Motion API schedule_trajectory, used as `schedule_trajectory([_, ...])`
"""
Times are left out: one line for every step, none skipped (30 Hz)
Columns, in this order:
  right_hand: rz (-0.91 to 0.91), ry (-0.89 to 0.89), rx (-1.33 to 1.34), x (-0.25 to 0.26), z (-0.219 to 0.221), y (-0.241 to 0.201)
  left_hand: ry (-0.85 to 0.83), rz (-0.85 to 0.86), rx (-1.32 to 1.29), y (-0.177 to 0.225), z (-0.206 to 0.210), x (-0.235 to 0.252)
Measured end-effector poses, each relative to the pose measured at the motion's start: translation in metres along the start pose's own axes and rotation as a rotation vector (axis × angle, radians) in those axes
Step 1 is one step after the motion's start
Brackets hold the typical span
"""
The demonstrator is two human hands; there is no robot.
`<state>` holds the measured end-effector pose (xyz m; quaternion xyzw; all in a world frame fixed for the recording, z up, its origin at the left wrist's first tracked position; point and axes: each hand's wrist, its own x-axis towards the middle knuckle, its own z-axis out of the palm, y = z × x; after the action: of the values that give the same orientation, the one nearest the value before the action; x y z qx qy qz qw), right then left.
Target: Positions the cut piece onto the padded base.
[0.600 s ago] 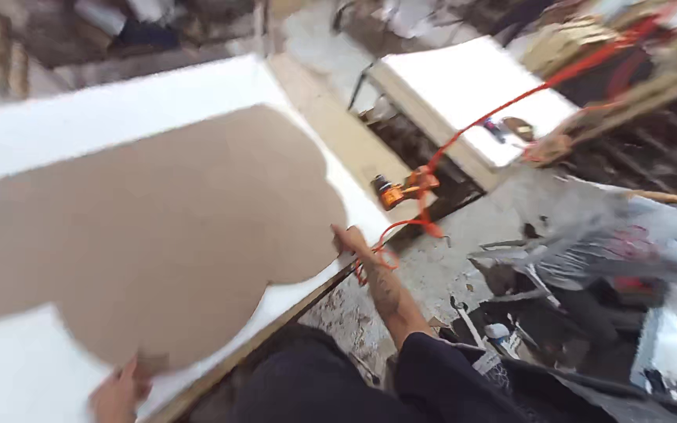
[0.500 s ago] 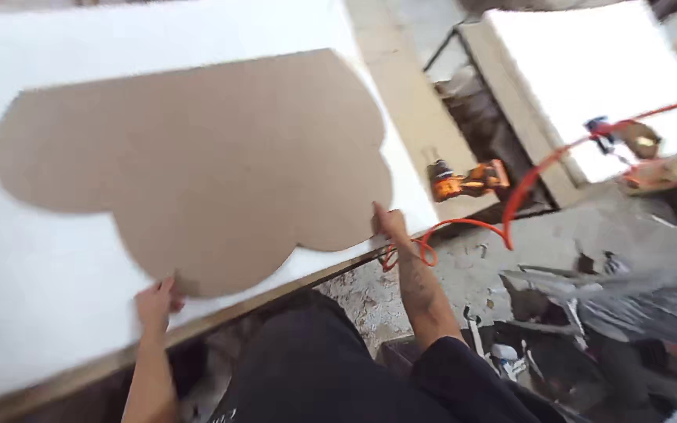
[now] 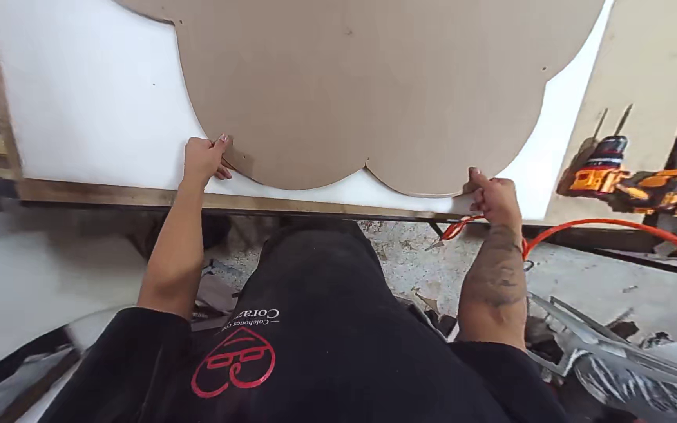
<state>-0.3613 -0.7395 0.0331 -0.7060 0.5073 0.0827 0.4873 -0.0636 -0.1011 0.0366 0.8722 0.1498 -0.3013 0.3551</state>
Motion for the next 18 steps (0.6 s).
schedule_trajectory([0.006,0.015,-0.002,0.0,0.0,-0.002,0.002,-0.008,0.032,0.003,0.0,0.0])
schedule_trajectory([0.014,0.023,-0.004,0.001,0.001,-0.003,0.009,-0.017,0.051,0.006,0.0,-0.001])
schedule_trajectory([0.023,0.033,-0.006,0.002,0.002,-0.003,0.033,-0.024,0.042,0.006,0.0,-0.002])
schedule_trajectory([0.034,0.037,-0.007,0.003,0.004,-0.001,0.053,-0.035,-0.017,0.003,0.001,-0.002])
schedule_trajectory([0.044,0.041,-0.001,0.005,0.006,0.0,0.073,-0.043,-0.103,0.0,0.001,0.0])
schedule_trajectory([0.049,0.043,0.004,0.006,0.008,-0.002,0.091,-0.046,-0.186,-0.001,0.001,0.003])
schedule_trajectory([0.05,0.048,0.005,0.007,0.01,-0.005,0.108,-0.048,-0.245,-0.001,0.001,0.005])
schedule_trajectory([0.053,0.05,0.003,0.007,0.011,-0.008,0.124,-0.04,-0.287,-0.002,0.003,0.006])
schedule_trajectory([0.055,0.05,0.01,0.006,0.012,-0.011,0.138,-0.031,-0.309,-0.001,0.004,0.007])
schedule_trajectory([0.053,0.055,0.023,0.006,0.013,-0.014,0.146,-0.031,-0.313,0.001,0.004,0.009])
schedule_trajectory([0.051,0.057,0.029,0.006,0.014,-0.015,0.147,-0.043,-0.306,0.001,0.005,0.01])
schedule_trajectory([0.05,0.057,0.033,0.006,0.014,-0.016,0.151,-0.049,-0.298,0.001,0.005,0.008])
schedule_trajectory([0.05,0.052,0.028,0.006,0.015,-0.017,0.158,-0.049,-0.283,0.003,0.004,0.005])
schedule_trajectory([0.053,0.038,0.02,0.004,0.017,-0.016,0.16,-0.045,-0.247,0.004,0.002,-0.001])
schedule_trajectory([0.052,0.03,0.016,0.004,0.015,-0.016,0.16,-0.034,-0.208,0.009,0.001,-0.005])
schedule_trajectory([0.043,0.028,0.017,0.005,0.013,-0.017,0.161,-0.022,-0.186,0.013,0.001,-0.005])
schedule_trajectory([0.038,0.032,0.02,0.005,0.012,-0.016,0.165,-0.021,-0.174,0.015,0.003,-0.002])
schedule_trajectory([0.038,0.037,0.023,0.005,0.011,-0.018,0.166,-0.028,-0.17,0.015,0.005,0.001])
